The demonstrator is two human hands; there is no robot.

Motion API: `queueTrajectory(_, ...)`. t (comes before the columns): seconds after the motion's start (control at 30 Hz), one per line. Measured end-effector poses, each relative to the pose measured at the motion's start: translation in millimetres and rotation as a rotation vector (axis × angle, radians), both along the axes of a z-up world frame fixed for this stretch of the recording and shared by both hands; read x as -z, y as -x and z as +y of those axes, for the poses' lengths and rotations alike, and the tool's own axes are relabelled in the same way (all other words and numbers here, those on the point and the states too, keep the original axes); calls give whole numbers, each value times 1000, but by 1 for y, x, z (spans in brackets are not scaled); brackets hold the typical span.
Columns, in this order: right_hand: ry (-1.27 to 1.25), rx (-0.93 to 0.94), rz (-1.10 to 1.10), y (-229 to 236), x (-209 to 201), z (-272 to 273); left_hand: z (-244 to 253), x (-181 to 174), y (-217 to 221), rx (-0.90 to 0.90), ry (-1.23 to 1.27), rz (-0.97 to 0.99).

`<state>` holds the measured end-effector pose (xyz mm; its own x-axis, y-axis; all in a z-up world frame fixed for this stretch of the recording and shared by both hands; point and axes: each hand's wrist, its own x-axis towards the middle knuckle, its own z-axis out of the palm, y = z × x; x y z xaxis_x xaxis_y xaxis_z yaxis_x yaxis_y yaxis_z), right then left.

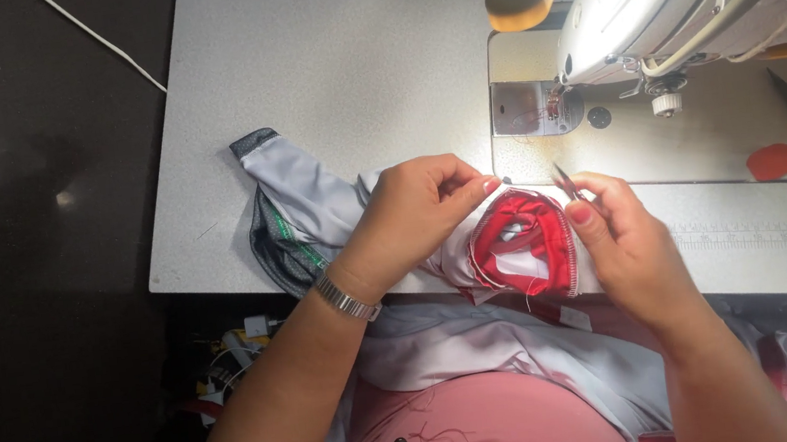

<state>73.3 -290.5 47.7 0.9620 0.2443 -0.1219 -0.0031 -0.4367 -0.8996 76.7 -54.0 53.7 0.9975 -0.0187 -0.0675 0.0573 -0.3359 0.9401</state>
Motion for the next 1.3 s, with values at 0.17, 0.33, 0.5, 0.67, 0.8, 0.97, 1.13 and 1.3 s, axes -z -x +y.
queueTrajectory(0.17,333,-44,-612,7,-7,14,-2,-1,-7,-9,-22,-82)
queueTrajectory(0.33,383,-83,-698,-1,-3,21,-11,-8,-1,6,-54,-150)
queueTrajectory(0.5,282,-56,-615,-1,-7,18,-11,11,-12,-123,-136,-318)
queueTrajectory(0.67,674,94,-553,-18,43,-67,-25,20,-6,-138,-360,-346)
queueTrajectory(0.8,944,160,-627,-16,82,-118,-30,-2,-11,174,-344,-12)
queueTrajectory(0.97,409,-16,-424,-8,36,-51,-7,-56,-8,91,191,265)
queueTrajectory(1.13,-378,-189,-4,-14,1,47,46,-78,22,-17,532,77)
queueTrajectory(1.3,-381,-465,71,-13,-4,107,94,-86,54,-118,730,-138)
